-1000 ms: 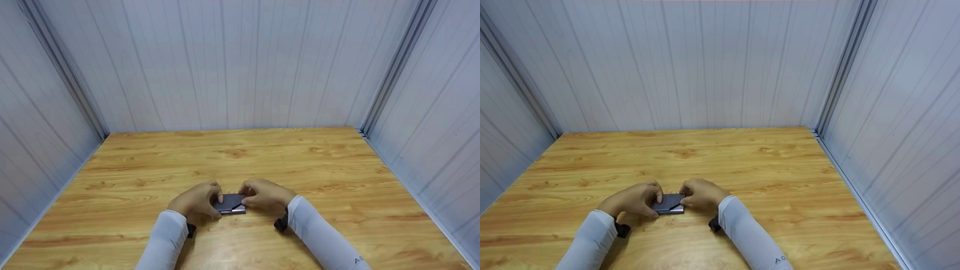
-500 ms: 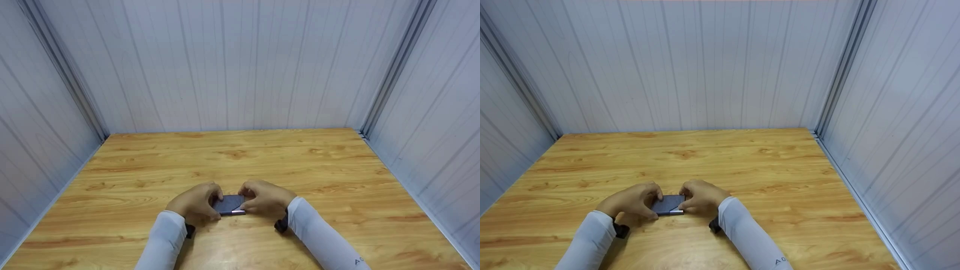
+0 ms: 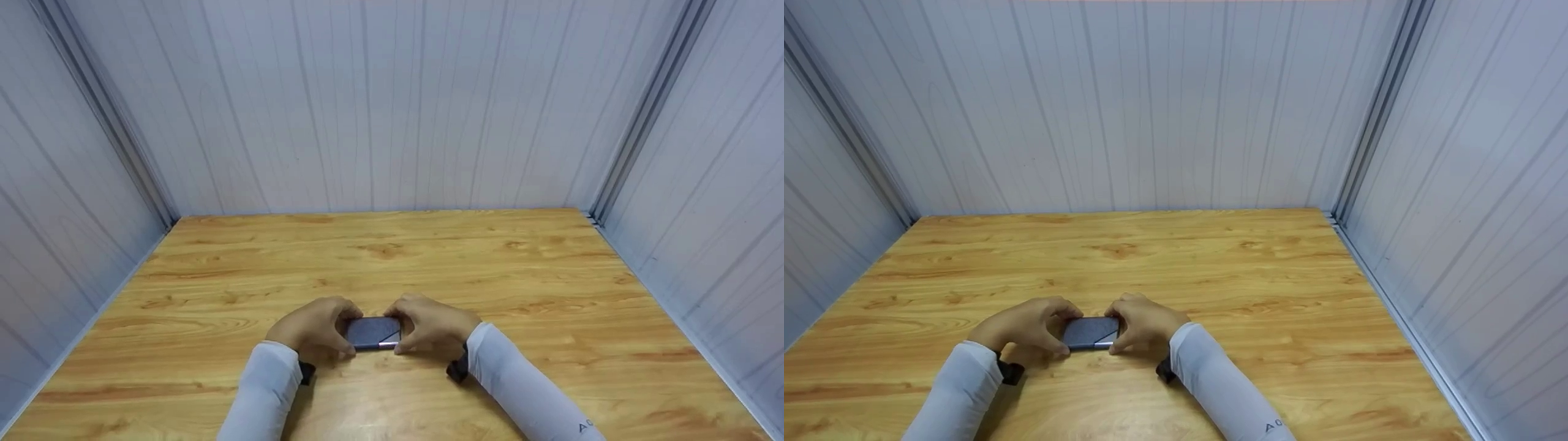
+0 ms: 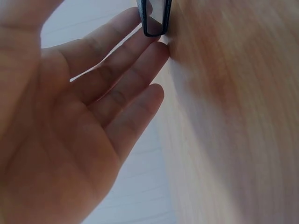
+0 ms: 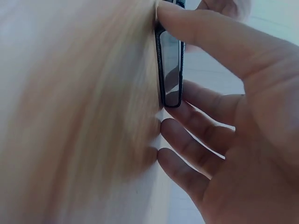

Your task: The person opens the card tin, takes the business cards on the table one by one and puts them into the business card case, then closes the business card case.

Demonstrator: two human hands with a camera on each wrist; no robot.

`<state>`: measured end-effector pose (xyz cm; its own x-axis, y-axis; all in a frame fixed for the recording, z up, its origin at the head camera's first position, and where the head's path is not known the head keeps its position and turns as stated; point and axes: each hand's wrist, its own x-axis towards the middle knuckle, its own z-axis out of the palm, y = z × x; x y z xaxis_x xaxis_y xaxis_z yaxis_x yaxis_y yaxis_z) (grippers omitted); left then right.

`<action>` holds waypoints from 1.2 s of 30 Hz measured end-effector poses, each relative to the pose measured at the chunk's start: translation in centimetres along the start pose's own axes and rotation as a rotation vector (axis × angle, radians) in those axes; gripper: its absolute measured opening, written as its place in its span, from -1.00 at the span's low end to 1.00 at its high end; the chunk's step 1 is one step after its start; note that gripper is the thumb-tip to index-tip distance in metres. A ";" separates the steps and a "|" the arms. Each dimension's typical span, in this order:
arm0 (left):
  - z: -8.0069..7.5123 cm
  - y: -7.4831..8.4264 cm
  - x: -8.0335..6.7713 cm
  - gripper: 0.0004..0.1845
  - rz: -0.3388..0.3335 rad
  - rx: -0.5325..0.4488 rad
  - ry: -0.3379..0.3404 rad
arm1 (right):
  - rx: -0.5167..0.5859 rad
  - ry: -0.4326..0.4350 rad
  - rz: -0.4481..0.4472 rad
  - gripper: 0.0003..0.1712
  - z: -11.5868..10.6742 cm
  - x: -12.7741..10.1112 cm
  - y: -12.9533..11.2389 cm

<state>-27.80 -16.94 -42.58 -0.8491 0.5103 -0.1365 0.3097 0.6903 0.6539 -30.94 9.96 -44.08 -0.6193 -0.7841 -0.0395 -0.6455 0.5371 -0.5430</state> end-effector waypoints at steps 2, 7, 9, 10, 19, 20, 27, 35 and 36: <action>0.0 0.1 -0.1 -0.33 -0.006 -0.002 0.002 | -0.001 0.003 0.002 -0.25 0.0 0.0 0.0; 0.1 0.3 -0.1 -0.36 -0.019 0.021 0.015 | 0.008 0.000 0.002 -0.26 0.0 -0.2 0.1; 0.1 0.4 0.0 -0.37 -0.010 0.024 0.017 | 0.005 0.001 0.005 -0.26 0.0 -0.2 0.1; 0.1 0.4 0.1 -0.38 -0.007 0.026 0.019 | 0.005 0.001 0.008 -0.26 -0.1 -0.3 0.2; 0.9 0.9 0.7 -0.39 0.053 0.049 0.010 | 0.031 -0.010 0.029 -0.27 -0.5 -1.1 0.9; 1.0 1.0 0.7 -0.39 0.064 0.061 0.013 | 0.039 -0.009 0.029 -0.28 -0.6 -1.2 1.0; 2.1 2.3 1.3 -0.35 0.097 0.150 0.030 | 0.051 -0.006 0.040 -0.26 -1.1 -2.6 2.1; 3.4 3.2 1.9 -0.30 0.109 0.206 0.037 | 0.060 -0.017 0.059 -0.29 -2.0 -4.2 2.9; 3.5 3.2 1.9 -0.30 0.107 0.210 0.040 | 0.066 -0.017 0.061 -0.30 -2.1 -4.4 3.0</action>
<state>-26.96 -11.94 -43.31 -0.8214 0.5687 -0.0424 0.4776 0.7266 0.4938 -31.14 15.66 -43.79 -0.6486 -0.7559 -0.0886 -0.5755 0.5633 -0.5929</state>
